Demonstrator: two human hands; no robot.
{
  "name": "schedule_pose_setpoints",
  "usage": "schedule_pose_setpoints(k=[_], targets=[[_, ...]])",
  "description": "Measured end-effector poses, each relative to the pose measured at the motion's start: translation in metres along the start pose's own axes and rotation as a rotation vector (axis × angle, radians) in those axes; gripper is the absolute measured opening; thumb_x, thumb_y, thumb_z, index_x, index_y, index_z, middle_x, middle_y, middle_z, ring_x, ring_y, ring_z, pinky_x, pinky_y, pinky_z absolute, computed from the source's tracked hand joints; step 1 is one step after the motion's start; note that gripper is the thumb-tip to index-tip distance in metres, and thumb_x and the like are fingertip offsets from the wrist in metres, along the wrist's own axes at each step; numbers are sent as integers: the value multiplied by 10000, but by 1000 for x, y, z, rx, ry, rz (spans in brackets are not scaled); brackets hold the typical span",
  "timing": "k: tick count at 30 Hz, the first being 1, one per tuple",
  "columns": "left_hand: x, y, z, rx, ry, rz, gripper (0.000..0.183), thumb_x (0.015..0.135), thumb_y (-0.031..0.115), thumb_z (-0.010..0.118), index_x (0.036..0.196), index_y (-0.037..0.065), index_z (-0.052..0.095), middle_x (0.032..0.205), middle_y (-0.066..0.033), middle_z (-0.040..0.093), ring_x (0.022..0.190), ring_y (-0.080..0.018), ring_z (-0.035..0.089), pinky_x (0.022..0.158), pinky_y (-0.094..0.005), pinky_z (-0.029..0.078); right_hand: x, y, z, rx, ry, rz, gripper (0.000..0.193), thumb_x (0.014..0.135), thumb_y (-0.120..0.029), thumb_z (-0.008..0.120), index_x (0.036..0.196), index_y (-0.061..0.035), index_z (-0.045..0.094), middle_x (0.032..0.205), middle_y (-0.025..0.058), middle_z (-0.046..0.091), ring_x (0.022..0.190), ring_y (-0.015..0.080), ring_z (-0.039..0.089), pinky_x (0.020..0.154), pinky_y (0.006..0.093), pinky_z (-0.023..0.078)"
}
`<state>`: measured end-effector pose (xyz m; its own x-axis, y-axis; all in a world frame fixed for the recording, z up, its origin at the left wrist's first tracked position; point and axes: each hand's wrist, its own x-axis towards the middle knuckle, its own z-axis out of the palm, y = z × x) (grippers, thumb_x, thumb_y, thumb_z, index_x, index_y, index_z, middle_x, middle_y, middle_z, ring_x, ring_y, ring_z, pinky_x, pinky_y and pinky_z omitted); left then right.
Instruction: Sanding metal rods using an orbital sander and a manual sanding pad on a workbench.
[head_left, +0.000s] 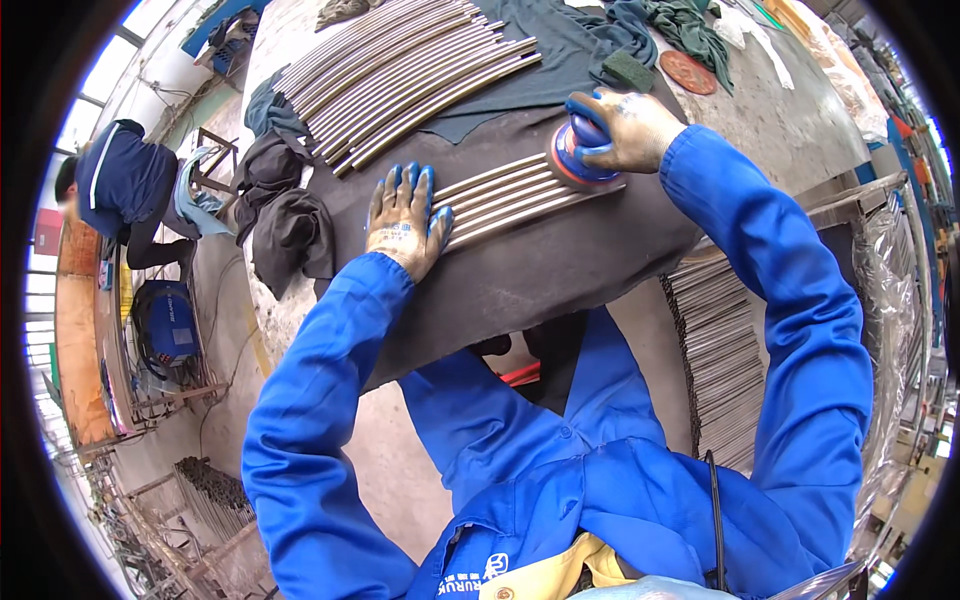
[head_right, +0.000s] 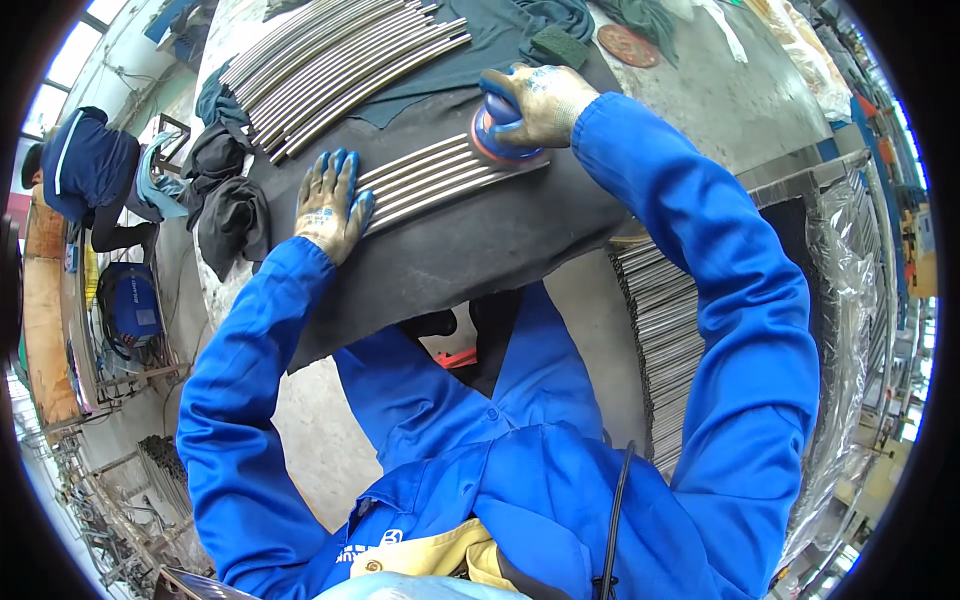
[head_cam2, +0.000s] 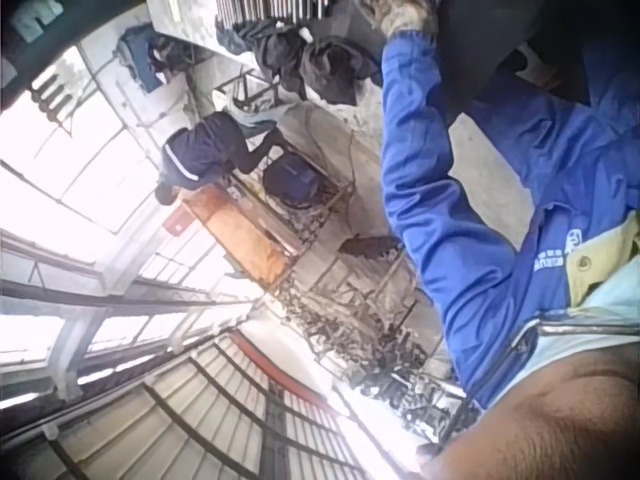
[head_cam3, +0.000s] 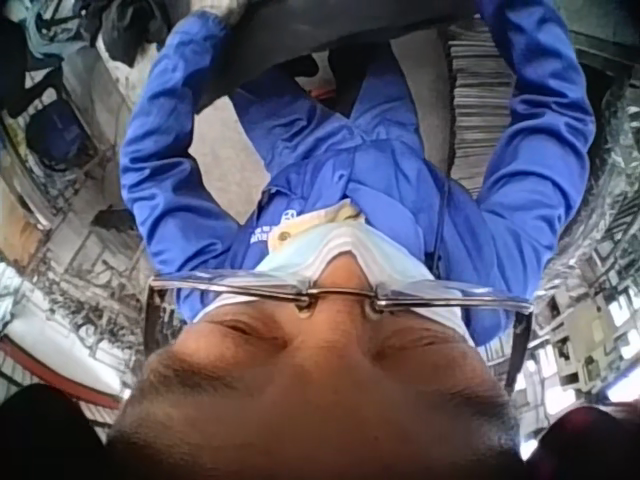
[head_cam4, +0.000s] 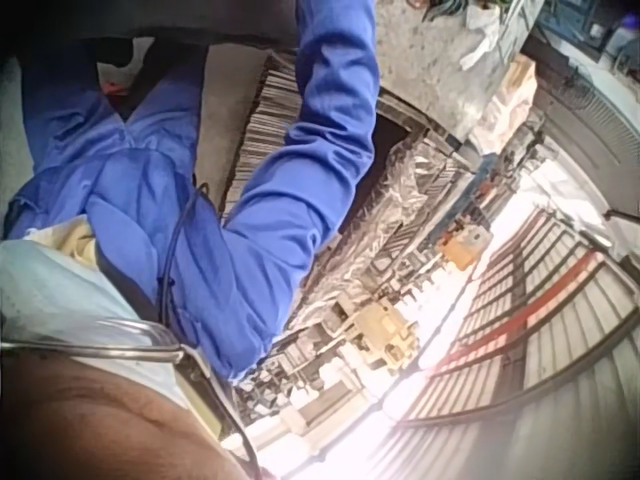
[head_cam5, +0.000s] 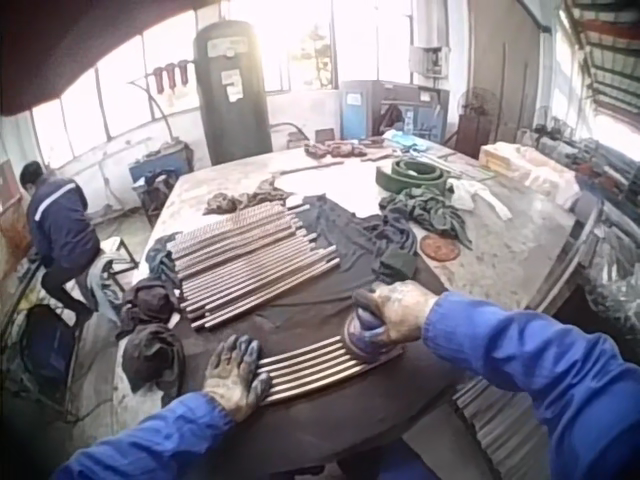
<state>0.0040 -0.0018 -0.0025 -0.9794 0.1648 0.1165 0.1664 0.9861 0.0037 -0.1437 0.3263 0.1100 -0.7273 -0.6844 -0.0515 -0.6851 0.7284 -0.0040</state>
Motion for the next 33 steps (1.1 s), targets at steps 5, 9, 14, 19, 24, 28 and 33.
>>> schedule_pose_setpoints(k=[5, 9, 14, 19, 24, 28, 33], targets=[[-11, 5, -2, 44, -2, 41, 670, 993, 472, 360, 1522, 64, 306, 1570, -200, 309, 1476, -395, 221, 1220, -481, 114, -13, 0, 2, 42, 26, 2, 671, 760, -369, 750, 1336, -133, 501, 1119, 189, 620, 949, 373, 653, 854, 427, 535], [-14, 9, -1, 52, 20, 48, 665, 992, 456, 374, 1522, 61, 301, 1569, -199, 312, 1473, -394, 231, 1221, -484, 116, -17, 1, -1, 56, -5, 15, 655, 760, -360, 748, 1326, -139, 504, 1112, 187, 618, 941, 371, 654, 849, 429, 536], [-25, 14, 0, 38, 32, 41, 658, 993, 440, 378, 1523, 60, 293, 1568, -198, 314, 1473, -393, 232, 1222, -485, 116, -22, 3, 2, 38, 17, 2, 633, 761, -347, 744, 1313, -147, 508, 1105, 184, 617, 931, 369, 656, 837, 431, 539], [-24, 22, -5, 14, 58, 55, 651, 993, 434, 374, 1523, 64, 294, 1568, -196, 314, 1473, -393, 230, 1223, -483, 113, -29, 20, 7, 53, 64, 9, 618, 764, -349, 742, 1303, -150, 513, 1095, 184, 619, 923, 371, 657, 828, 434, 540], [-20, 16, -5, 2, 45, 33, 649, 991, 436, 373, 1525, 74, 296, 1569, -189, 315, 1475, -390, 228, 1224, -477, 110, -14, -6, -6, 9, -6, -5, 615, 805, -392, 715, 1334, -157, 511, 1122, 192, 639, 961, 363, 674, 847, 422, 560], [-14, 13, -2, 19, 28, 23, 651, 990, 439, 373, 1527, 81, 294, 1573, -185, 311, 1476, -388, 224, 1225, -473, 108, -1, -15, -3, 12, -1, 10, 623, 796, -385, 719, 1335, -152, 512, 1113, 192, 637, 957, 369, 668, 854, 426, 551], [-5, 7, 0, 29, 24, -3, 650, 989, 444, 371, 1528, 87, 297, 1579, -178, 301, 1480, -386, 213, 1227, -472, 106, 4, -10, -1, 24, 25, 18, 633, 773, -360, 732, 1328, -144, 515, 1103, 190, 631, 944, 378, 658, 851, 434, 536]])
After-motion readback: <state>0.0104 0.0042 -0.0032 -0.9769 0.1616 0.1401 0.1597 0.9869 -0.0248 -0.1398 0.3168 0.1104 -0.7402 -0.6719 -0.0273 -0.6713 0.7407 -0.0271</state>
